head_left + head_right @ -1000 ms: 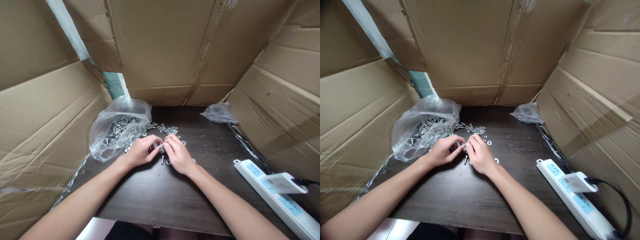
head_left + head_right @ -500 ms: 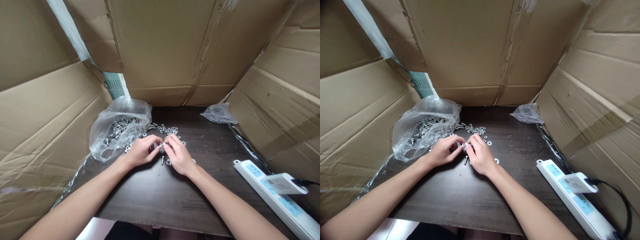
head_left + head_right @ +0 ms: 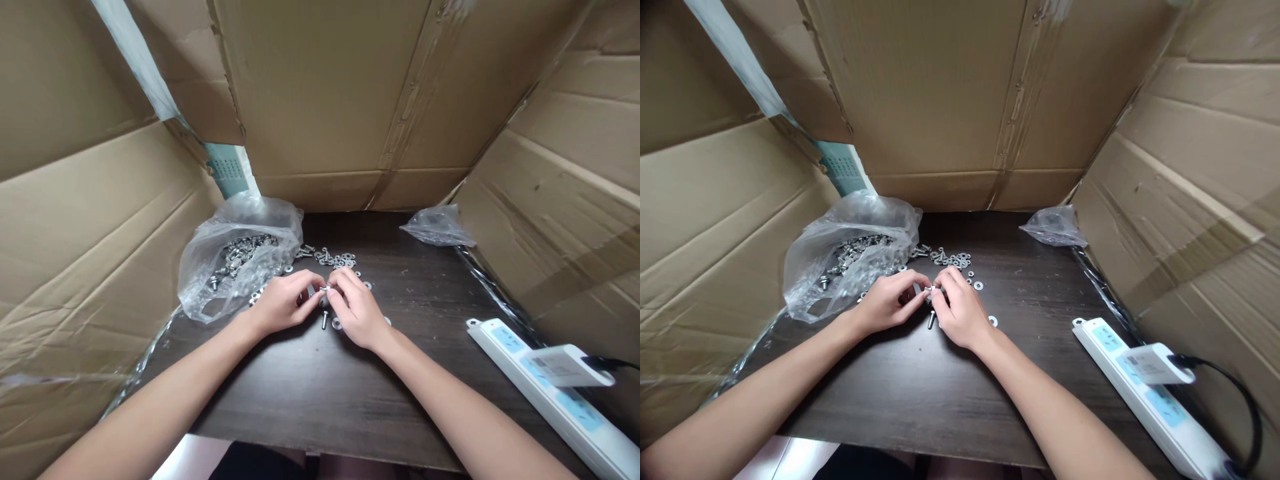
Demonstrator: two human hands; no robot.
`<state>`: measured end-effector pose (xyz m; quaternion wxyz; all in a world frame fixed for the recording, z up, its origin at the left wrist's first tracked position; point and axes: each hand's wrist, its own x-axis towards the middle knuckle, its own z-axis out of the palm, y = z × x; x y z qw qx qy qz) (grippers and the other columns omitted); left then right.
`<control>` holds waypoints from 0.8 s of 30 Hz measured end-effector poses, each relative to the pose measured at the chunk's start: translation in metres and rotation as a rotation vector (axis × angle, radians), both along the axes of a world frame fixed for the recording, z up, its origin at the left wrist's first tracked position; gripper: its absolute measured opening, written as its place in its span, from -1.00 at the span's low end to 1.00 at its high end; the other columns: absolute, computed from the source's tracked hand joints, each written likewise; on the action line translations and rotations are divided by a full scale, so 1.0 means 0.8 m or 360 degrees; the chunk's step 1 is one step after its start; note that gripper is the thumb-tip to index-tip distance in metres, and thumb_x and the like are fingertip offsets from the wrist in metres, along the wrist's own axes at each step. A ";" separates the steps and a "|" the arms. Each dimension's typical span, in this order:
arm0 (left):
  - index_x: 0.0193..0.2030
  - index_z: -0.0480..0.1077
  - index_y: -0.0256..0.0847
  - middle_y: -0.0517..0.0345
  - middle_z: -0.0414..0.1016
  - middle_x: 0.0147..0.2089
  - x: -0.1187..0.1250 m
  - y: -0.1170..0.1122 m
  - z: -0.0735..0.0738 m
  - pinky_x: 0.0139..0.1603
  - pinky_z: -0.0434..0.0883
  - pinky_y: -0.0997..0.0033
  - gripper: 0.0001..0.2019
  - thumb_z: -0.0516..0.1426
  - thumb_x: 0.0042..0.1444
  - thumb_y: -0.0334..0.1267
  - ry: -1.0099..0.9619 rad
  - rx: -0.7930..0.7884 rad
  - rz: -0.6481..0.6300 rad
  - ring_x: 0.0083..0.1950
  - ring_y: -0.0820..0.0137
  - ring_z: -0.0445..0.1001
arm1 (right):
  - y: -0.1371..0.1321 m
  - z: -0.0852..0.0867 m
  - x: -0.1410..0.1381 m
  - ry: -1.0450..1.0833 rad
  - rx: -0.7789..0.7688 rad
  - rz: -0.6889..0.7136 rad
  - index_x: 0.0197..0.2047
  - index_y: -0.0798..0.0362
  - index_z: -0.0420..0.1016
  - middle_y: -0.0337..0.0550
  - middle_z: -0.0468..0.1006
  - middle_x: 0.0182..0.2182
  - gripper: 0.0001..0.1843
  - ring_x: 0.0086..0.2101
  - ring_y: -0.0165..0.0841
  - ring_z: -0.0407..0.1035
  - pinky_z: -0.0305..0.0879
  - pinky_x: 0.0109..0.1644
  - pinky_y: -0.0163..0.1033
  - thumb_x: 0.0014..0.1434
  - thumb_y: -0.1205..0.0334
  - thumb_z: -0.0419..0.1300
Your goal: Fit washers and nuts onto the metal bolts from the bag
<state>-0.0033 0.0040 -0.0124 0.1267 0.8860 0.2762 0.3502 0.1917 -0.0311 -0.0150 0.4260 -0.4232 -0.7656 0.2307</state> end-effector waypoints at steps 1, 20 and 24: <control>-0.10 0.41 -0.24 0.16 0.54 -0.26 0.000 0.000 0.000 -0.40 0.37 0.54 -0.90 0.10 0.32 -0.29 -0.0001 0.0001 -0.0001 -0.45 0.54 0.44 | 0.000 0.000 0.000 -0.0002 -0.0004 -0.0002 -0.26 0.05 0.27 -0.12 0.34 -0.22 -0.86 -0.26 -0.31 0.28 0.20 -0.16 -0.18 0.38 0.28 -0.02; -0.08 0.40 -0.24 0.16 0.54 -0.25 0.000 0.001 -0.001 -0.40 0.38 0.55 -0.90 0.11 0.32 -0.30 -0.0014 0.0033 -0.0008 -0.43 0.55 0.45 | 0.001 -0.002 -0.001 -0.0003 -0.0027 0.0007 -0.32 0.04 0.27 -0.10 0.35 -0.23 -0.74 -0.22 -0.29 0.31 0.23 -0.08 -0.13 0.43 0.25 -0.07; -0.09 0.40 -0.24 0.17 0.54 -0.26 0.000 0.000 0.000 -0.39 0.38 0.54 -0.91 0.11 0.32 -0.30 -0.0013 0.0035 0.0012 -0.44 0.55 0.45 | 0.000 -0.002 0.000 -0.0003 -0.0050 -0.0017 -0.29 0.04 0.29 -0.11 0.36 -0.21 -0.77 -0.21 -0.29 0.32 0.23 -0.08 -0.14 0.43 0.25 -0.05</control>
